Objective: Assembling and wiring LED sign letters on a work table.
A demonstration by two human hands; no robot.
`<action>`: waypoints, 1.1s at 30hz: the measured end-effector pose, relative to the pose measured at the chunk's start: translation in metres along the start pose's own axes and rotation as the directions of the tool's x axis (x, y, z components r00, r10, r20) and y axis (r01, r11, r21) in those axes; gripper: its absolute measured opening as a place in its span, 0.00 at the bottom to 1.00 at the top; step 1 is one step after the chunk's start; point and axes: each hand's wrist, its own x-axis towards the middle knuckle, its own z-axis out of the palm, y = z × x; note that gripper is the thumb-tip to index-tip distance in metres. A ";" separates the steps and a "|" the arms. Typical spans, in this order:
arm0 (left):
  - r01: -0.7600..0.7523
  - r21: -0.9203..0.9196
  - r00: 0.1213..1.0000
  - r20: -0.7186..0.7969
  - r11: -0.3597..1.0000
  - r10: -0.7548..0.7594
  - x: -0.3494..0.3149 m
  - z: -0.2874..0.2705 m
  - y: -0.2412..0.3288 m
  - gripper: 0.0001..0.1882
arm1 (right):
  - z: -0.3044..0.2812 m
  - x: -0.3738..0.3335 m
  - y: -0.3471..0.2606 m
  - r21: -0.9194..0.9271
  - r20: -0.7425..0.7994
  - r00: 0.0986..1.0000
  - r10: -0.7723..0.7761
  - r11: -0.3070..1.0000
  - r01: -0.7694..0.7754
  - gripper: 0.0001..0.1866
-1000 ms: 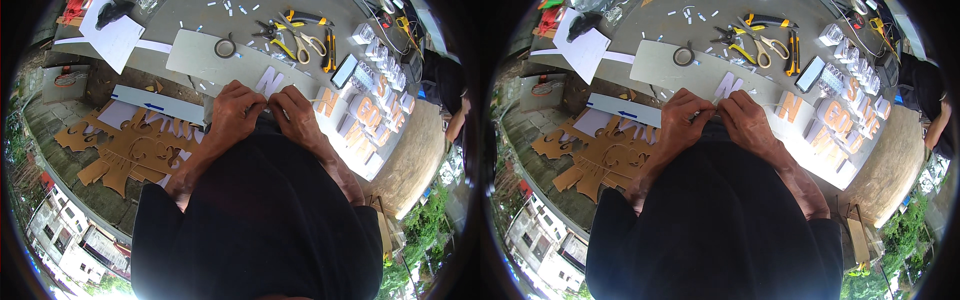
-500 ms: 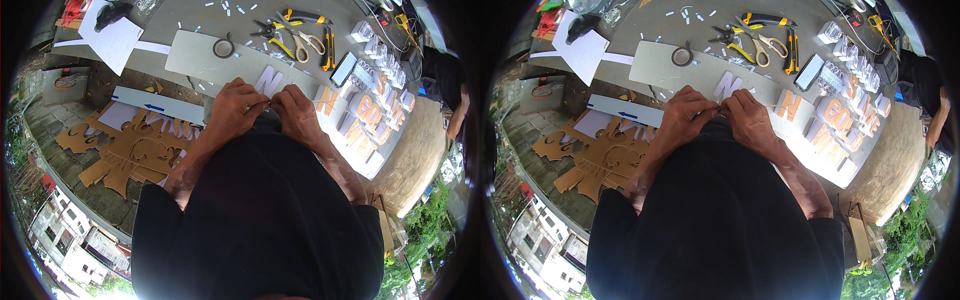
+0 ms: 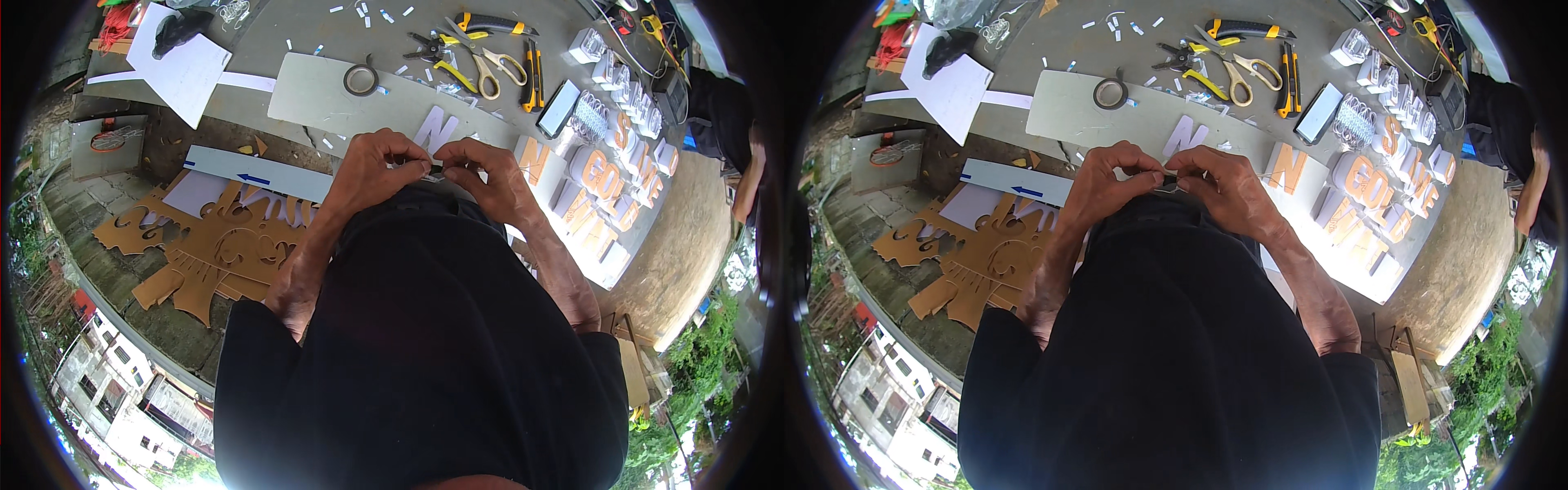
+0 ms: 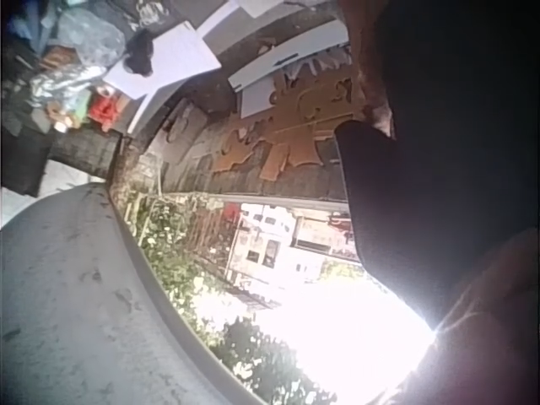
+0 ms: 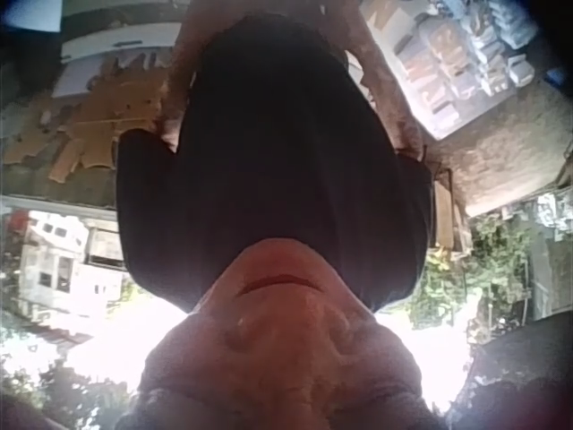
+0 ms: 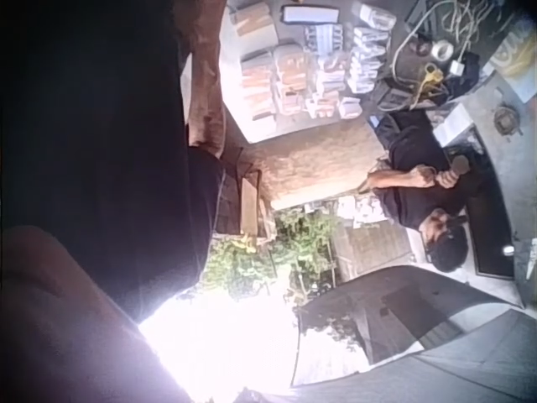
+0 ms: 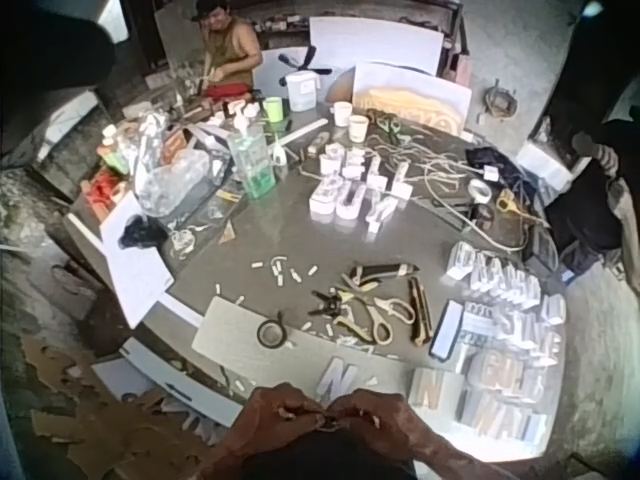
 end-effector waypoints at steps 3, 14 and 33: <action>0.003 0.006 1.000 0.013 1.000 -0.003 0.000 0.001 -0.001 0.06 | -0.004 0.001 -0.003 0.017 0.030 0.995 0.095 0.995 -0.095 0.10; 0.283 -0.288 0.954 0.183 0.915 -0.238 -0.001 0.000 -0.010 0.11 | -0.003 0.005 -0.001 -0.068 0.097 0.993 -0.063 0.995 0.069 0.12; 0.474 -0.615 0.879 0.374 0.631 -0.296 -0.001 -0.003 -0.030 0.11 | 0.003 -0.002 0.016 -0.350 0.002 0.897 -0.442 0.840 0.415 0.16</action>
